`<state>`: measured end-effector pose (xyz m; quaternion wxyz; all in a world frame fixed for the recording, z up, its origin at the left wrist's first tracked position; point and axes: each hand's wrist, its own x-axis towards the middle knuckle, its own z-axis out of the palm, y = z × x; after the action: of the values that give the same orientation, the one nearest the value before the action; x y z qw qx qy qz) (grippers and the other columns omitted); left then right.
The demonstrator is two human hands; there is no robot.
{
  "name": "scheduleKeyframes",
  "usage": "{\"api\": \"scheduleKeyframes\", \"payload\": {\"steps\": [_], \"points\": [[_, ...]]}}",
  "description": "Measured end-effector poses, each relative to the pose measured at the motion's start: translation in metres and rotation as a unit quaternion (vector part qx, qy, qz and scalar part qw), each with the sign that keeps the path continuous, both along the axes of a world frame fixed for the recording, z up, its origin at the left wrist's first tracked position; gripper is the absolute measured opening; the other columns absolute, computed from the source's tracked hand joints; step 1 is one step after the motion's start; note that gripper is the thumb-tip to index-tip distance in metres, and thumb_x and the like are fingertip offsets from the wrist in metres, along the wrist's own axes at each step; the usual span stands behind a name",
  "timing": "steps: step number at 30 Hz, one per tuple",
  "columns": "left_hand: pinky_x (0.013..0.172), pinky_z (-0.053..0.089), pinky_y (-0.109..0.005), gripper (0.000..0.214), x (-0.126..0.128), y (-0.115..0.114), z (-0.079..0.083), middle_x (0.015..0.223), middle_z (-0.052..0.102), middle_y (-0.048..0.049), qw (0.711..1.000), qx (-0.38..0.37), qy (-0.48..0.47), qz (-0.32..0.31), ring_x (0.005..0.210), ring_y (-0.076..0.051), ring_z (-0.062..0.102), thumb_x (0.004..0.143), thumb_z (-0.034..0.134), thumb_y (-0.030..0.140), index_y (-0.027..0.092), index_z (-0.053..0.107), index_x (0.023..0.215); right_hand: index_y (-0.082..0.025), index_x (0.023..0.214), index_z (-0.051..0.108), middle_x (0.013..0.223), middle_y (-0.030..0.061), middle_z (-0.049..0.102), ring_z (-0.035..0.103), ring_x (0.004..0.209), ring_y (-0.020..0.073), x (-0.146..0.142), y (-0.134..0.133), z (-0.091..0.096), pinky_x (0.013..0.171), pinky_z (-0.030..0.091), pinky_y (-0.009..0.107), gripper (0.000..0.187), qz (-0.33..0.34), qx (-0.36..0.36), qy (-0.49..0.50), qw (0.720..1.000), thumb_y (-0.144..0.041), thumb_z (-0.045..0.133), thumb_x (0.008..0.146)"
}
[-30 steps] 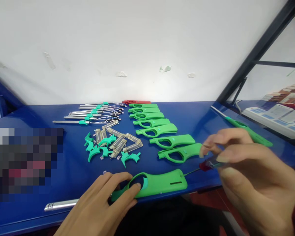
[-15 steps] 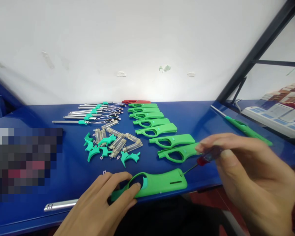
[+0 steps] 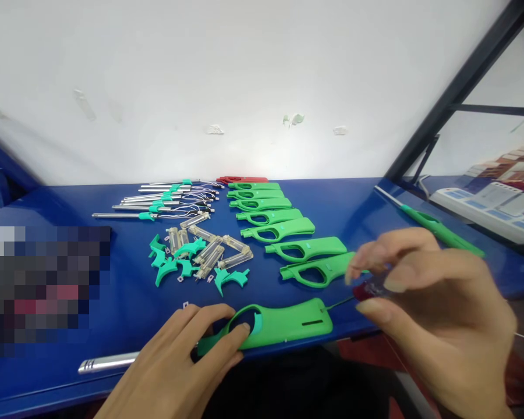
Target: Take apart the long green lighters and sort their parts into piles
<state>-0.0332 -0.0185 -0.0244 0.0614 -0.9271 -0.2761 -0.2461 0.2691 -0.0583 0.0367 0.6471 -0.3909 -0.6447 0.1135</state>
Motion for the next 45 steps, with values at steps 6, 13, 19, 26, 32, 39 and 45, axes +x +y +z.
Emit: {"api": "scheduleKeyframes", "payload": {"steps": [6,13,19,26,32,39,45], "points": [[0.086,0.063,-0.033,0.036,-0.001,-0.003,-0.004,0.131,0.072,-0.0065,1.0,-0.001,-0.005,0.01,0.106,-0.023,0.07,0.12,0.042,0.031,0.032,0.068,0.145,-0.031,0.121,0.077,0.111,0.0029,0.082,0.076,0.106,0.0258,-0.01,-0.015,0.003,0.086,0.065,0.042,0.038,-0.068,-0.019,-0.094,0.993,-0.003,0.069,0.096],[0.088,0.062,-0.035,0.038,0.0,-0.004,-0.007,0.133,0.07,-0.0064,1.0,-0.018,-0.012,0.011,0.108,-0.024,0.068,0.121,0.039,0.029,0.033,0.066,0.147,-0.033,0.105,0.074,0.092,0.0014,0.075,0.069,0.108,0.0283,-0.011,-0.012,-0.002,0.086,0.062,0.043,0.035,-0.108,0.015,-0.088,0.99,-0.003,0.083,0.087],[0.084,0.062,-0.031,0.036,0.002,-0.002,0.0,0.128,0.072,-0.0064,1.0,-0.006,-0.011,-0.001,0.103,-0.022,0.07,0.12,0.041,0.028,0.031,0.069,0.143,-0.031,0.143,0.069,0.129,0.0027,0.077,0.071,0.115,0.0254,-0.007,-0.016,-0.004,0.1,0.059,0.042,0.056,-0.072,-0.028,-0.091,0.993,0.0,0.07,0.096],[0.091,0.06,-0.035,0.041,-0.001,-0.002,-0.011,0.138,0.068,-0.0065,0.999,-0.036,0.007,0.006,0.111,-0.023,0.067,0.12,0.039,0.025,0.034,0.064,0.152,-0.034,0.129,0.069,0.11,-0.0021,0.072,0.067,0.111,0.0226,-0.003,-0.004,-0.001,0.102,0.057,0.038,0.054,-0.034,0.007,-0.107,0.994,0.001,0.08,0.09],[0.092,0.059,-0.036,0.04,-0.002,-0.004,-0.013,0.138,0.069,-0.0057,1.0,-0.027,-0.007,0.012,0.112,-0.024,0.066,0.121,0.039,0.029,0.035,0.065,0.151,-0.03,0.15,0.062,0.13,0.0001,0.075,0.071,0.122,0.019,-0.001,-0.011,-0.008,0.109,0.055,0.032,0.056,-0.084,-0.046,-0.122,0.988,-0.003,0.068,0.101],[0.091,0.061,-0.036,0.039,-0.002,-0.004,-0.009,0.135,0.071,-0.0063,0.999,-0.03,0.0,0.012,0.109,-0.023,0.069,0.12,0.04,0.029,0.035,0.067,0.148,-0.034,0.141,0.067,0.124,0.0015,0.069,0.066,0.117,0.0261,-0.007,-0.003,-0.01,0.099,0.056,0.043,0.067,-0.053,0.023,-0.087,0.995,0.004,0.079,0.087],[0.092,0.062,-0.041,0.039,-0.004,-0.006,-0.013,0.139,0.068,-0.007,0.999,-0.035,0.006,0.02,0.11,-0.026,0.067,0.12,0.042,0.031,0.037,0.064,0.152,-0.034,0.161,0.056,0.136,0.0027,0.074,0.07,0.126,0.0255,-0.007,-0.007,-0.014,0.111,0.053,0.044,0.073,-0.07,-0.039,-0.097,0.992,0.001,0.068,0.098]]}}
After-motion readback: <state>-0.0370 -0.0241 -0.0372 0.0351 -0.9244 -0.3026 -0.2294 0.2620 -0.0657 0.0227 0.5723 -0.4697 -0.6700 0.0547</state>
